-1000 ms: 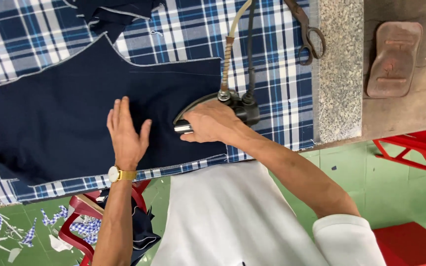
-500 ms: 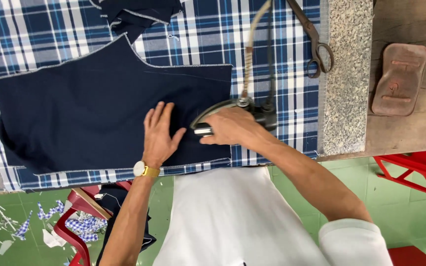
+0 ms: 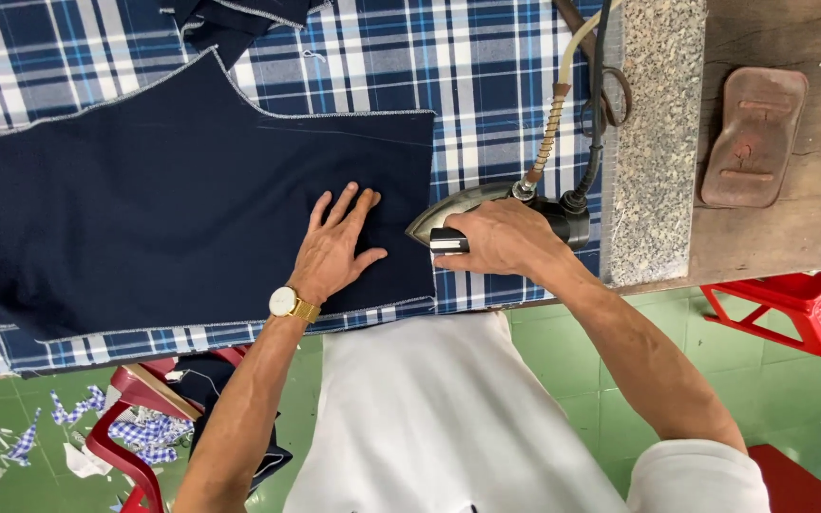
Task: The person irons a dark blue fabric piece on a plaid-covered table using a steam iron. They smooth the fabric with their hands, use a wooden block to press a section, and trim loose threads with scissors before continuing to iron.
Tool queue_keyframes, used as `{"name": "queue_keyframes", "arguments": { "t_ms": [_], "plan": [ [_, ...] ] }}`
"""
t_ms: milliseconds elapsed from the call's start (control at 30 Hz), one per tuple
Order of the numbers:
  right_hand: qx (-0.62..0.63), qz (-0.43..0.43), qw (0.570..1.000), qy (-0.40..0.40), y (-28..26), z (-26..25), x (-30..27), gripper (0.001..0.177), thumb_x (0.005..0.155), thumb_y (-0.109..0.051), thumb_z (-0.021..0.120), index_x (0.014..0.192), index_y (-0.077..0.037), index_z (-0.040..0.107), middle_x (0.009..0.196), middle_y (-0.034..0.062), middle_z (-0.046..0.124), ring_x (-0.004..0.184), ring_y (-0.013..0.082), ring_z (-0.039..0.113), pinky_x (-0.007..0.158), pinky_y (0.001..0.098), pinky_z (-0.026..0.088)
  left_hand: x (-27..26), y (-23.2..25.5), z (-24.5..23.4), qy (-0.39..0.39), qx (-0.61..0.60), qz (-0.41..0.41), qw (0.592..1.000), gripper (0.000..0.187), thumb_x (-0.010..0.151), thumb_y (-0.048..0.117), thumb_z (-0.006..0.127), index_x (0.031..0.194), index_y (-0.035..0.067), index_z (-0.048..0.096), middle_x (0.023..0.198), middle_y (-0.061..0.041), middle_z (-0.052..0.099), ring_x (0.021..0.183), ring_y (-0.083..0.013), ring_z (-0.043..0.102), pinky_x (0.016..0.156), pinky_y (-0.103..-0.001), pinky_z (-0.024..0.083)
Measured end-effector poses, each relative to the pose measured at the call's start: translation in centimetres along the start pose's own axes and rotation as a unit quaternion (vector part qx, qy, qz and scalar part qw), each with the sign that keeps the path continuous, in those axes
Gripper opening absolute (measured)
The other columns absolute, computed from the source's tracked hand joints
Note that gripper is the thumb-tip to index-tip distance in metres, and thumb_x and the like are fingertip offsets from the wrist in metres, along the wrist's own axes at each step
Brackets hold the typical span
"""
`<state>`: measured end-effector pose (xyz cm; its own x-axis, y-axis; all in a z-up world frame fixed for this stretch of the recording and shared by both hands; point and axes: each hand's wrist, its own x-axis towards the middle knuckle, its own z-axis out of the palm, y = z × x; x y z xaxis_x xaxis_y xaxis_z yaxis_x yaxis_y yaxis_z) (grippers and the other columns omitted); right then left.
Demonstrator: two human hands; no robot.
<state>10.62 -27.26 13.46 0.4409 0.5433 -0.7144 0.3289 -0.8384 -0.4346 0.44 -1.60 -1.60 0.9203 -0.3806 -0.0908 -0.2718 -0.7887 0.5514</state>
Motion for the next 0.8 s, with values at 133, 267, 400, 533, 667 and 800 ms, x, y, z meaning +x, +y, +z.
{"name": "queue_keyframes", "arguments": {
  "t_ms": [133,267,400,533,667,800],
  "plan": [
    [-0.01,-0.005,1.0,0.009,-0.9,-0.1,0.6,0.044,0.091,-0.053,0.067,0.107,-0.013,0.074,0.085,0.0146,0.079,0.087,0.0351,0.077,0.079,0.0461,0.058,0.0,-0.5,-0.1,-0.033,0.021,0.001,0.999,0.104,0.09,0.054,0.07,0.164,0.003,0.016,0.165,-0.004,0.038,0.157,-0.0258,0.018,0.129,-0.051,0.0],
    [-0.02,-0.029,0.999,0.016,-2.5,0.4,1.9,0.051,0.089,-0.06,0.065,0.103,-0.012,0.073,0.084,0.0161,0.078,0.088,0.0374,0.076,0.078,0.0481,0.058,0.2,-1.0,0.0,-0.043,0.028,0.007,0.999,0.112,0.086,0.061,0.069,0.164,0.003,0.013,0.166,-0.004,0.036,0.157,-0.0265,0.017,0.129,-0.053,0.002],
    [-0.017,-0.042,0.998,0.042,-4.0,1.3,4.3,0.045,0.089,-0.058,0.062,0.101,-0.016,0.073,0.081,0.0127,0.077,0.086,0.0362,0.076,0.078,0.0482,0.058,-0.3,-0.6,-1.4,-0.015,0.013,0.011,1.0,0.112,0.081,0.056,0.077,0.162,0.003,0.022,0.164,-0.009,0.038,0.156,-0.0292,0.022,0.129,-0.052,0.005],
    [-0.001,-0.088,0.993,0.081,-5.6,2.1,5.8,0.048,0.086,-0.059,0.06,0.091,-0.013,0.074,0.077,0.0154,0.074,0.084,0.0383,0.075,0.077,0.0494,0.058,-2.1,-2.3,-3.9,0.129,0.001,-0.057,0.99,0.086,0.085,0.032,0.081,0.154,-0.002,0.042,0.148,-0.021,0.053,0.145,-0.0367,0.042,0.123,-0.051,0.022],
    [0.016,-0.138,0.982,0.125,-6.9,3.1,7.8,0.047,0.086,-0.058,0.061,0.083,-0.012,0.072,0.071,0.0116,0.073,0.075,0.0344,0.075,0.069,0.0438,0.058,-4.5,-4.5,-5.6,0.252,0.045,-0.098,0.962,0.058,0.105,0.025,0.06,0.154,-0.003,0.045,0.147,-0.021,0.053,0.142,-0.0386,0.044,0.119,-0.051,0.029],
    [0.03,-0.168,0.975,0.139,-7.7,3.4,9.1,0.047,0.086,-0.055,0.063,0.081,-0.01,0.072,0.069,0.0128,0.072,0.069,0.0331,0.074,0.065,0.0418,0.058,-4.3,-4.3,-6.3,0.273,0.062,-0.097,0.955,0.053,0.107,0.02,0.055,0.153,-0.005,0.045,0.147,-0.022,0.053,0.141,-0.0399,0.044,0.117,-0.052,0.029]
  ]
}}
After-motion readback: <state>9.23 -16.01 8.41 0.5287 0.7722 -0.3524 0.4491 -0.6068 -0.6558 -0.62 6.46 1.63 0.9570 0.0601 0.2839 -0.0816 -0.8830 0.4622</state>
